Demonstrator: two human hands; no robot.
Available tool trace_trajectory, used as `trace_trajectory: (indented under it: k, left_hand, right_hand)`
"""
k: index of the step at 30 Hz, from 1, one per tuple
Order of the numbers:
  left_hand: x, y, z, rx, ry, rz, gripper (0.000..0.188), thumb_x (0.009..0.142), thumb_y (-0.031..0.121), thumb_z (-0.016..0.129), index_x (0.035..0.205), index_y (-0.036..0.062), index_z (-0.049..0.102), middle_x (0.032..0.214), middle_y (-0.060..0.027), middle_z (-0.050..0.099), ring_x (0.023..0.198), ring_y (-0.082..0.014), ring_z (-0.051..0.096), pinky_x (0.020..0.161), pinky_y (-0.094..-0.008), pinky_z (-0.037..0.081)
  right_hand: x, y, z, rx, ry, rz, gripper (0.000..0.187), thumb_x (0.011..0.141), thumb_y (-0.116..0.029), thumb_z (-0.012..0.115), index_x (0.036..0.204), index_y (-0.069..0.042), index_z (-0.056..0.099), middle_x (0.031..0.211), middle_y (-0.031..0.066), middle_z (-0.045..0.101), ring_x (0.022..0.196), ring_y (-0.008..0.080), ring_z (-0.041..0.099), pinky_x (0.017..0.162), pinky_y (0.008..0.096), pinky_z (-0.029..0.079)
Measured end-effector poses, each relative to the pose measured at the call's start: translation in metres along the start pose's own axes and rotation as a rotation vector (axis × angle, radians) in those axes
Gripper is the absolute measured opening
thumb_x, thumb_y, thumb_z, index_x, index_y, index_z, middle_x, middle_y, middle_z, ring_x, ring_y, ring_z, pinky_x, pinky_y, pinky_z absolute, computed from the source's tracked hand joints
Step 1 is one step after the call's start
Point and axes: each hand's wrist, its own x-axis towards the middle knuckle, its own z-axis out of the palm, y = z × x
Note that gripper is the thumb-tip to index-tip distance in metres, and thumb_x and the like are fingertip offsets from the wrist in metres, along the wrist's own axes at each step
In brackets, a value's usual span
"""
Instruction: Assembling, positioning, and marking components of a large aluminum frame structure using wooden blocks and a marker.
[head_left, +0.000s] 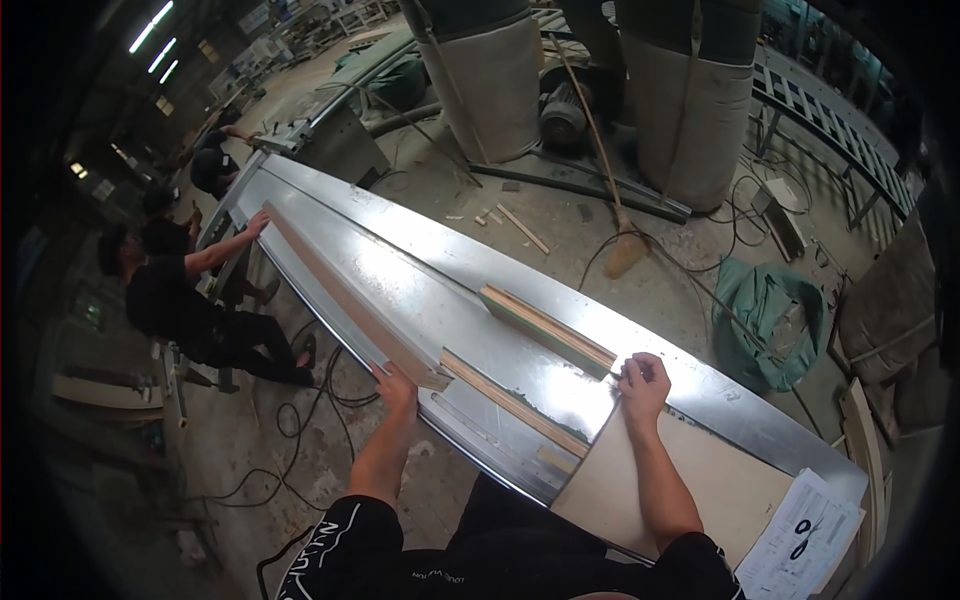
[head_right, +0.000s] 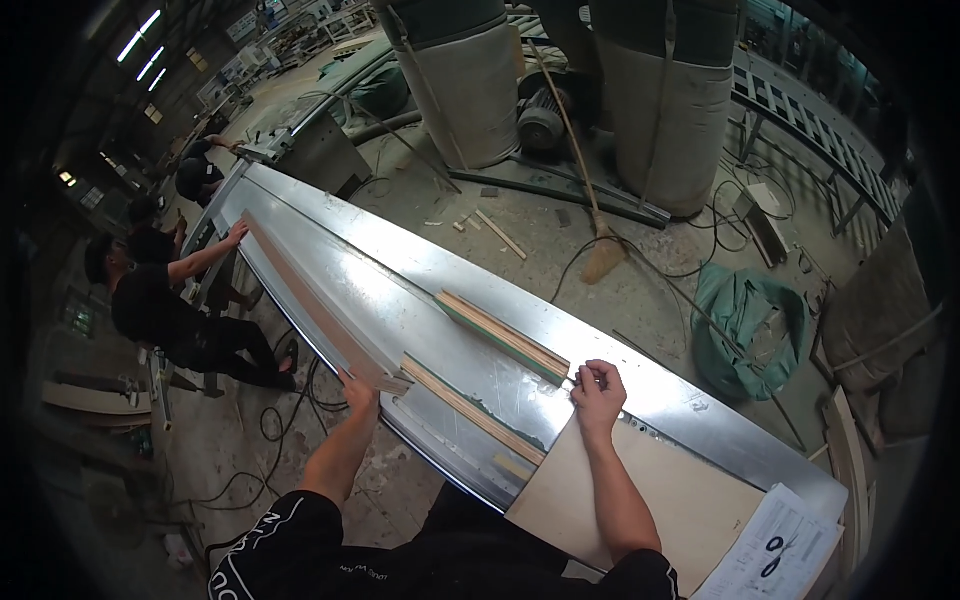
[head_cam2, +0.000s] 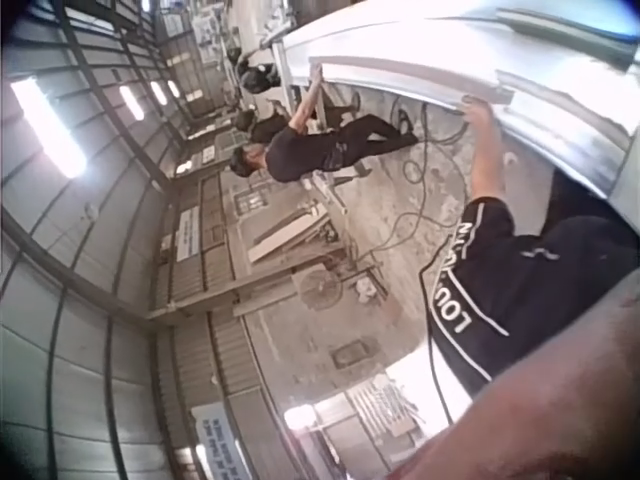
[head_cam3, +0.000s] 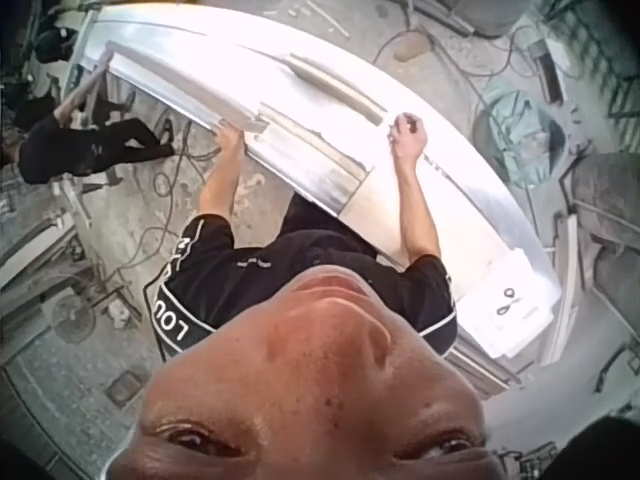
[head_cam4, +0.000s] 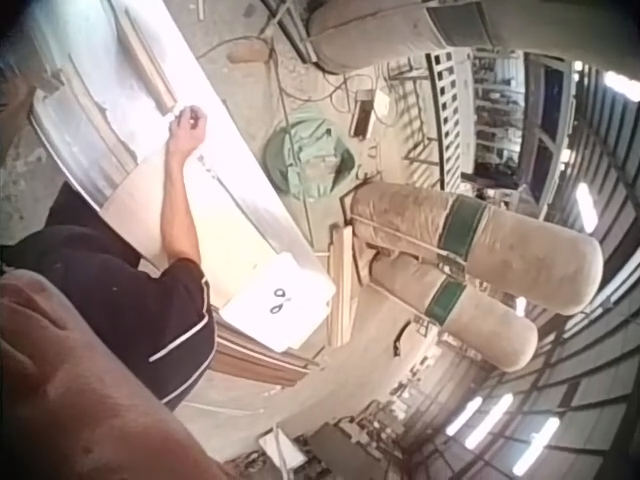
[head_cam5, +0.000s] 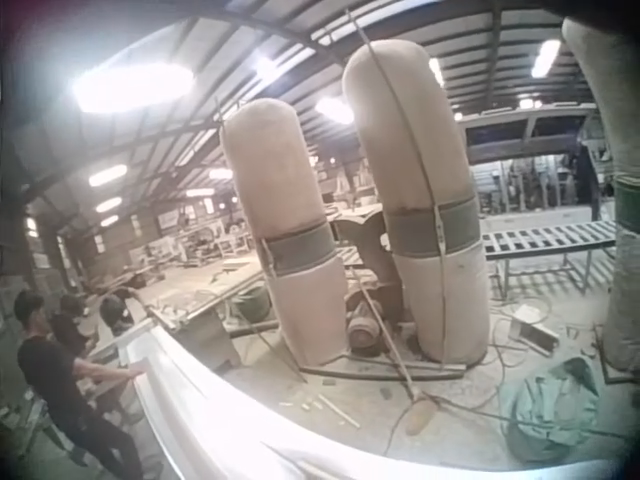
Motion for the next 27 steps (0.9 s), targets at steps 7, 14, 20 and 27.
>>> trace_trajectory:
  k: [7, 14, 20, 27]
  left_hand:
    - [0.007, -0.01, 0.003, -0.019, -0.01, 0.051, 0.063, 0.086, 0.052, 0.029, 0.14, 0.0231, 0.017, 0.119, -0.0327, 0.04, 0.107, -0.0469, 0.043, 0.092, -0.0508, 0.032]
    - [0.009, -0.012, 0.004, -0.022, 0.004, 0.017, 0.061, 0.086, 0.052, 0.028, 0.14, 0.0251, 0.017, 0.117, -0.0312, 0.044, 0.106, -0.0469, 0.045, 0.092, -0.0525, 0.033]
    - [0.014, -0.017, 0.007, -0.018, 0.01, 0.003, 0.06, 0.086, 0.052, 0.028, 0.14, 0.0295, 0.017, 0.117, -0.0293, 0.044, 0.105, -0.0453, 0.046, 0.092, -0.0529, 0.033]
    - [0.019, -0.023, 0.011, -0.04, 0.044, 0.064, 0.059, 0.086, 0.053, 0.028, 0.139, 0.0298, 0.019, 0.118, -0.0284, 0.044, 0.106, -0.0452, 0.045, 0.091, -0.0542, 0.033]
  right_hand:
    - [0.001, -0.001, 0.0, 0.078, -0.007, 0.046, 0.009, 0.085, -0.001, 0.053, 0.093, 0.0, 0.054, 0.073, 0.0047, 0.056, 0.065, 0.0094, 0.053, 0.051, 0.0191, 0.041]
    - [0.001, 0.001, -0.003, 0.035, -0.028, 0.027, 0.011, 0.085, -0.002, 0.054, 0.096, 0.001, 0.054, 0.075, 0.0056, 0.057, 0.062, 0.0073, 0.052, 0.05, 0.0177, 0.041]
    - [0.001, -0.001, 0.001, 0.03, -0.008, -0.008, 0.013, 0.084, -0.003, 0.058, 0.095, 0.002, 0.053, 0.079, 0.0075, 0.06, 0.068, 0.0091, 0.057, 0.049, 0.0177, 0.043]
    - [0.0, -0.003, 0.001, 0.089, -0.038, 0.035, 0.012, 0.084, -0.002, 0.057, 0.095, 0.001, 0.053, 0.083, 0.0094, 0.062, 0.074, 0.0111, 0.06, 0.051, 0.0178, 0.044]
